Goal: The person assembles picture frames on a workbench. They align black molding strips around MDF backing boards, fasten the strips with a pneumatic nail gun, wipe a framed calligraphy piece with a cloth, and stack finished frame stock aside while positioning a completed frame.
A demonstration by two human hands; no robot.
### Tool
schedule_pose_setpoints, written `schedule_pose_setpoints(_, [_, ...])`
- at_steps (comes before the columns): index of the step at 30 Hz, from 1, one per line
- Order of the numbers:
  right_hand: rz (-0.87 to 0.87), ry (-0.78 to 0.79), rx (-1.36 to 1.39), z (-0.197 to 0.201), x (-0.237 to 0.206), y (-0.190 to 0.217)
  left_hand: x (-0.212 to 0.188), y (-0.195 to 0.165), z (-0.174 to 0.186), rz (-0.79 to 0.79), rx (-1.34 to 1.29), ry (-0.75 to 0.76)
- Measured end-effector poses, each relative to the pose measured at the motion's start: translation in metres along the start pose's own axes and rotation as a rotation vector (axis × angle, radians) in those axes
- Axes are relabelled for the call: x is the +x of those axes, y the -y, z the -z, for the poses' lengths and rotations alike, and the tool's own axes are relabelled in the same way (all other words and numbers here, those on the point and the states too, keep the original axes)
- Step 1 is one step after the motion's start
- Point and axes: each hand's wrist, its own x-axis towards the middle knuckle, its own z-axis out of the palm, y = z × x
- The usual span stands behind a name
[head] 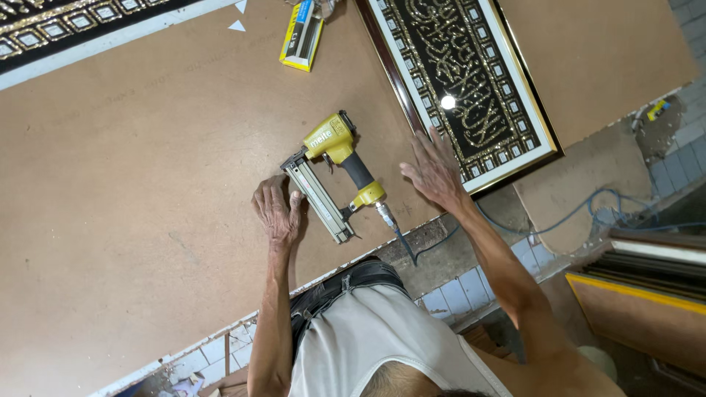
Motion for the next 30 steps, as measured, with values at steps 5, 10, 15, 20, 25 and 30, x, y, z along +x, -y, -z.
schedule_pose_setpoints(5, [-0.485, -0.332, 0.846, 0.014, -0.098, -0.015, -0.005, 0.006, 0.005, -0.049, -0.113, -0.017])
schedule_pose_setpoints(10, [-0.720, -0.742, 1.635, 0.010, -0.196, 0.008, -0.036, 0.033, 0.038, 0.064, -0.852, 0.037])
schedule_pose_setpoints(15, [-0.781, -0.890, 1.912, 0.005, -0.242, 0.079, -0.081, 0.097, 0.105, 0.079, -0.822, 0.268])
schedule_pose_setpoints(20, [-0.751, -0.895, 1.966, 0.023, -0.250, 0.135, -0.091, 0.158, 0.154, 0.134, -0.728, 0.199])
schedule_pose_setpoints(25, [-0.805, -0.881, 1.860, 0.049, -0.232, 0.147, -0.086, 0.186, 0.179, 0.200, -0.812, 0.091])
schedule_pose_setpoints(30, [-0.845, -0.702, 1.423, 0.044, -0.186, 0.122, -0.081, 0.196, 0.189, 0.306, -0.907, -0.022])
